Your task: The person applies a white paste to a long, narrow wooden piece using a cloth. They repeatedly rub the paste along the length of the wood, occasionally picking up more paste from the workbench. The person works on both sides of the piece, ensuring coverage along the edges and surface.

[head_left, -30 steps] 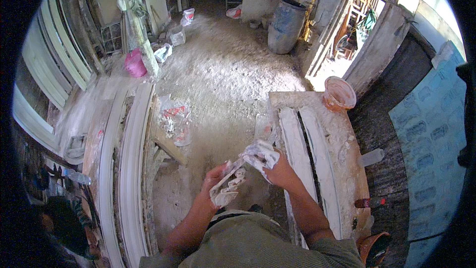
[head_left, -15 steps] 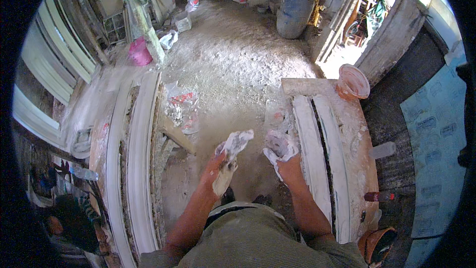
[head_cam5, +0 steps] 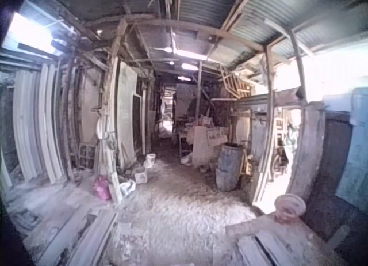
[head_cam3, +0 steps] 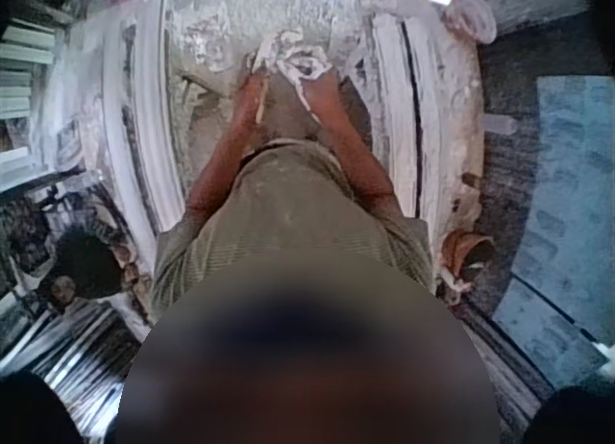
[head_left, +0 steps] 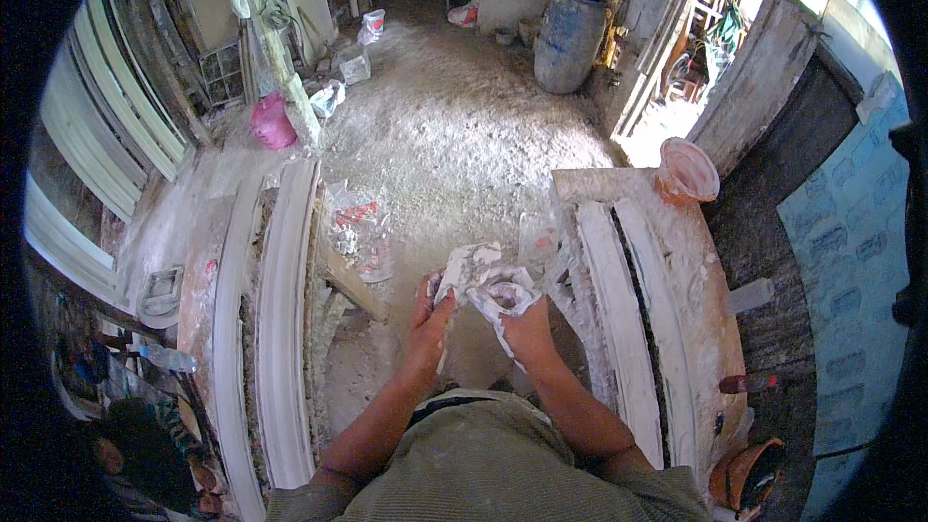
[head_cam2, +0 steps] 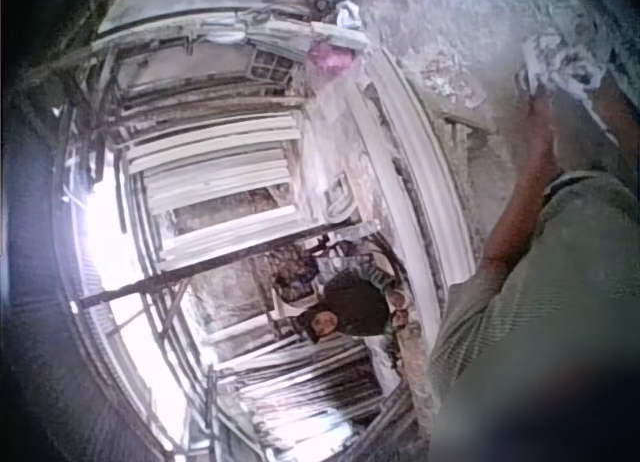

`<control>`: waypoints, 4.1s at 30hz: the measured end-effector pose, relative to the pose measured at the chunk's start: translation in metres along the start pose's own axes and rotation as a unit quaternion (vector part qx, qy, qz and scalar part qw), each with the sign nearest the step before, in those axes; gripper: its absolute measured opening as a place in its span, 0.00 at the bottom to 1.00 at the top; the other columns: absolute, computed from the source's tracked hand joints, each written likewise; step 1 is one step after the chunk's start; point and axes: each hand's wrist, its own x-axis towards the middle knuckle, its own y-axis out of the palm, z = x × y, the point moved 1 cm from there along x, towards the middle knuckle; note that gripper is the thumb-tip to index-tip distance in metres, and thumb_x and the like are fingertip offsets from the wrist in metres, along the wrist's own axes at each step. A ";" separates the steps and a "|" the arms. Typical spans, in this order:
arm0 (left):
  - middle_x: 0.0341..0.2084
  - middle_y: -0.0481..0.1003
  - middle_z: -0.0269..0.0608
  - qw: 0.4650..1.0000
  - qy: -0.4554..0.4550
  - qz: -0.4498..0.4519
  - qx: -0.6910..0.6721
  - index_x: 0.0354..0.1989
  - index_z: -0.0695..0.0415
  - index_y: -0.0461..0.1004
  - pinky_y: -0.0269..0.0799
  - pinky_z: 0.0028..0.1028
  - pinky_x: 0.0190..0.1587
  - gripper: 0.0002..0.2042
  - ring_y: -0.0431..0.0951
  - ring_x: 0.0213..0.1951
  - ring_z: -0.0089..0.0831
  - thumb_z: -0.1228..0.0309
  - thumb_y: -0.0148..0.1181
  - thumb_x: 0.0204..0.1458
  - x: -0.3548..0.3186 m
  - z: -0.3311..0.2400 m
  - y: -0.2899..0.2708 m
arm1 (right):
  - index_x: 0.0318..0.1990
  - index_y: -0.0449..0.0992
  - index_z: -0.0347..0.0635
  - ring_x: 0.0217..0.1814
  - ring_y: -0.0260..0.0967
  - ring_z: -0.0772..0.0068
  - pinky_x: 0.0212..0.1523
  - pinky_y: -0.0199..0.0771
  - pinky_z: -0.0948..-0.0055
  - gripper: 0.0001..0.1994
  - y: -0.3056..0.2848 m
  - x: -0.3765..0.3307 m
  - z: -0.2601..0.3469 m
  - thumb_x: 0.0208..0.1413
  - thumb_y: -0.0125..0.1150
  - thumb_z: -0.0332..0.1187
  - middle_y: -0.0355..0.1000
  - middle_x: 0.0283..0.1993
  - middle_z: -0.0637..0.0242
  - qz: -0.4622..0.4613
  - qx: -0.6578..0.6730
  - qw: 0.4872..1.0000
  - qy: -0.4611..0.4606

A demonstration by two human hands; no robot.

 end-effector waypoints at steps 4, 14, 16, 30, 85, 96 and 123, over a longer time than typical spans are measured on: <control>0.50 0.68 0.39 0.985 0.127 0.046 0.104 0.58 0.57 0.60 0.58 0.27 0.56 0.18 0.65 0.52 0.27 0.69 0.49 0.61 0.010 0.002 -0.011 | 0.44 0.72 0.37 0.42 0.72 0.76 0.44 0.71 0.77 0.16 0.009 0.003 -0.006 0.47 0.69 0.24 0.76 0.41 0.65 -0.016 0.048 0.998 0.049; 0.47 0.68 0.37 0.983 0.114 0.033 0.138 0.56 0.57 0.63 0.61 0.27 0.52 0.17 0.66 0.49 0.26 0.72 0.53 0.59 0.028 0.028 -0.011 | 0.45 0.71 0.36 0.47 0.72 0.74 0.44 0.72 0.72 0.16 -0.003 -0.004 -0.020 0.49 0.69 0.26 0.74 0.43 0.64 -0.065 -0.075 0.995 0.026; 0.46 0.69 0.37 0.988 0.088 0.017 0.124 0.55 0.58 0.65 0.62 0.26 0.51 0.16 0.67 0.47 0.26 0.72 0.54 0.58 0.036 0.039 -0.004 | 0.45 0.71 0.35 0.50 0.70 0.72 0.45 0.72 0.71 0.18 -0.021 -0.005 -0.024 0.48 0.69 0.28 0.72 0.45 0.62 -0.079 -0.143 0.986 0.017; 0.44 0.73 0.42 0.963 0.124 -0.129 0.201 0.54 0.65 0.69 0.63 0.30 0.53 0.20 0.71 0.47 0.31 0.68 0.59 0.55 0.181 0.089 0.059 | 0.46 0.73 0.31 0.50 0.71 0.55 0.51 0.72 0.58 0.16 -0.225 0.084 -0.119 0.53 0.57 0.33 0.70 0.49 0.44 -0.077 -0.561 0.821 0.075; 0.34 0.77 0.43 0.923 0.165 0.101 0.333 0.46 0.57 0.72 0.70 0.34 0.47 0.13 0.77 0.41 0.35 0.74 0.57 0.51 0.399 0.240 0.310 | 0.51 0.74 0.33 0.50 0.73 0.63 0.52 0.70 0.69 0.19 -0.397 0.328 -0.231 0.49 0.51 0.21 0.76 0.47 0.54 -0.118 -0.224 0.956 0.146; 0.35 0.71 0.40 0.943 0.179 0.057 0.276 0.43 0.59 0.68 0.63 0.29 0.48 0.07 0.68 0.40 0.30 0.74 0.47 0.58 0.392 0.266 0.313 | 0.41 0.78 0.35 0.41 0.76 0.63 0.41 0.74 0.67 0.12 -0.397 0.314 -0.248 0.49 0.64 0.28 0.78 0.40 0.56 -0.132 -0.276 0.948 0.090; 0.35 0.74 0.47 0.943 0.090 0.016 0.319 0.45 0.65 0.69 0.66 0.30 0.44 0.09 0.72 0.39 0.33 0.73 0.47 0.60 0.144 0.377 0.283 | 0.44 0.77 0.38 0.45 0.74 0.60 0.49 0.72 0.67 0.12 -0.428 0.031 -0.242 0.52 0.63 0.32 0.76 0.43 0.57 -0.154 -0.301 0.940 0.051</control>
